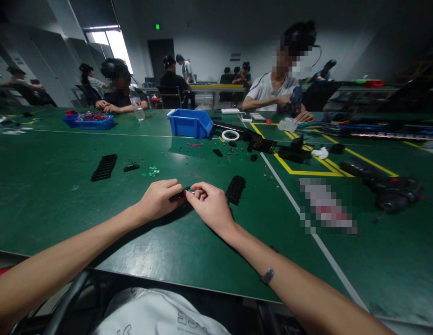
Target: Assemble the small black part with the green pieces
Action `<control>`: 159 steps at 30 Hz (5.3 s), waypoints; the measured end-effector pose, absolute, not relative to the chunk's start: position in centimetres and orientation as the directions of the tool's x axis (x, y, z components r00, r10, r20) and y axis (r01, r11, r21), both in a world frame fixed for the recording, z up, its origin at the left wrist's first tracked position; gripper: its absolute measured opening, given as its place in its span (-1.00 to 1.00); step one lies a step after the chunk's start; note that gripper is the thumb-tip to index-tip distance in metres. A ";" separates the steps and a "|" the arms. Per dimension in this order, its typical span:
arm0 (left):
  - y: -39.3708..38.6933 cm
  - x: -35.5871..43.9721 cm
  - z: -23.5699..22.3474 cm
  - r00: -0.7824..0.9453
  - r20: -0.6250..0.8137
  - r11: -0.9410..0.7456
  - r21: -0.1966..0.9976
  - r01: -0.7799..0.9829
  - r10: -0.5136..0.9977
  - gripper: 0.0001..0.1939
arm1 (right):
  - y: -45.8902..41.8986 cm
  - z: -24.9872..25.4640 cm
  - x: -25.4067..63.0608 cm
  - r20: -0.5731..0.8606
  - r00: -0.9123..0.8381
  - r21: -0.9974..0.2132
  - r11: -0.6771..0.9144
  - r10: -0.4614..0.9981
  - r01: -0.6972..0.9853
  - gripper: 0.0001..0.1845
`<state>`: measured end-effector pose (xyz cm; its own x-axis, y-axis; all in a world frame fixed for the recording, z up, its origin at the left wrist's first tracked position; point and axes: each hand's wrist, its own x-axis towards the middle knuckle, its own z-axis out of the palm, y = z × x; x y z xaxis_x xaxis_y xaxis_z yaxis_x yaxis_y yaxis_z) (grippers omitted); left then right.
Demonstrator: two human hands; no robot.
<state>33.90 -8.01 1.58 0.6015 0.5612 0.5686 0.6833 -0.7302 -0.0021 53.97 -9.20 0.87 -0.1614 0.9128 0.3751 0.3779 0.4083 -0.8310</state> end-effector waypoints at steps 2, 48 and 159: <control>-8.0 33.8 1.7 0.599 0.559 -0.732 0.022 0.681 0.573 -0.84 | -9.2 0.9 54.0 0.380 -0.149 -0.840 0.408 0.913 0.357 -0.69; -8.1 33.7 1.8 0.567 0.656 -0.740 -0.019 0.672 0.498 -0.77 | -10.4 1.4 53.3 0.384 -0.069 -0.893 0.389 0.921 0.228 -0.65; -8.4 34.1 1.9 0.519 0.689 -0.748 0.050 0.662 0.506 -0.74 | -10.2 1.6 53.2 0.420 0.002 -0.877 0.405 0.908 0.257 -0.70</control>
<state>34.11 -8.36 1.86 0.5192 0.5057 0.6890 0.6619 -0.7479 0.0502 53.24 -10.18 1.63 0.0018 0.9077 0.4196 0.2568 0.4051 -0.8775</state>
